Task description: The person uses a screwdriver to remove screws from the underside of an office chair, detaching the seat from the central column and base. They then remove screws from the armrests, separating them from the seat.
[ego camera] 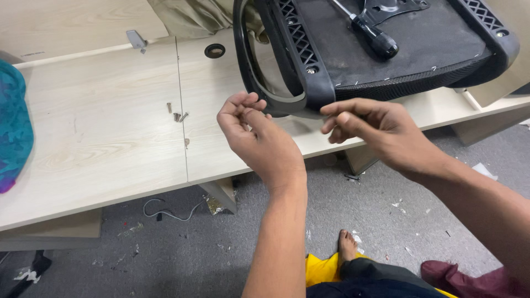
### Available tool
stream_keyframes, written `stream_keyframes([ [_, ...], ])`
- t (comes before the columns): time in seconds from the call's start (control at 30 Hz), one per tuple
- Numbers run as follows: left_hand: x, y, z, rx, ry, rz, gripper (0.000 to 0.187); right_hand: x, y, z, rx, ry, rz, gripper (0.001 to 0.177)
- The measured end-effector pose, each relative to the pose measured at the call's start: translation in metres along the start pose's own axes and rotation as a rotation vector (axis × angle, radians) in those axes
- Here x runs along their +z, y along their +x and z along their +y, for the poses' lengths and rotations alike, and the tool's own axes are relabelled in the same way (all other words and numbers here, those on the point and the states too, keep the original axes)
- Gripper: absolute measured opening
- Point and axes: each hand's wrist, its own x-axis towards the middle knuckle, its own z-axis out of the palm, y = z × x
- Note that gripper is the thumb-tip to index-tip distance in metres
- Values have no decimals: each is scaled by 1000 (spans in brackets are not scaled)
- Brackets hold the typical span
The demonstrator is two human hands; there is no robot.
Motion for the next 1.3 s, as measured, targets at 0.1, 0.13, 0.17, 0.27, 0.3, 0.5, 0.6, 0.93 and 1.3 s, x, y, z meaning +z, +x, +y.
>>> stream_keyframes([
  [0.1,22,-6,-6,-42,-77,-33,22,-33,-9,13,4,177,138,41],
  [0.13,30,-9,-9,-58,-74,-26,23,-44,-12,19,15,220,170,40],
  [0.17,39,-13,-12,-75,-71,-21,23,-55,-16,26,27,263,205,40],
  [0.27,69,-31,-22,-91,-19,-16,24,-93,-23,43,46,280,251,39],
  [0.3,79,-37,-27,-89,5,-14,25,-105,-24,49,48,267,255,38],
  [0.5,142,-72,-53,-12,113,-82,24,-174,-23,79,44,241,256,37],
  [0.6,170,-87,-64,49,203,-115,23,-202,-20,92,64,239,250,38],
  [0.93,219,-105,-89,528,920,-197,33,-240,4,104,21,132,144,37],
  [1.3,254,-42,-117,510,1233,-245,30,-249,54,94,106,-121,195,26],
])
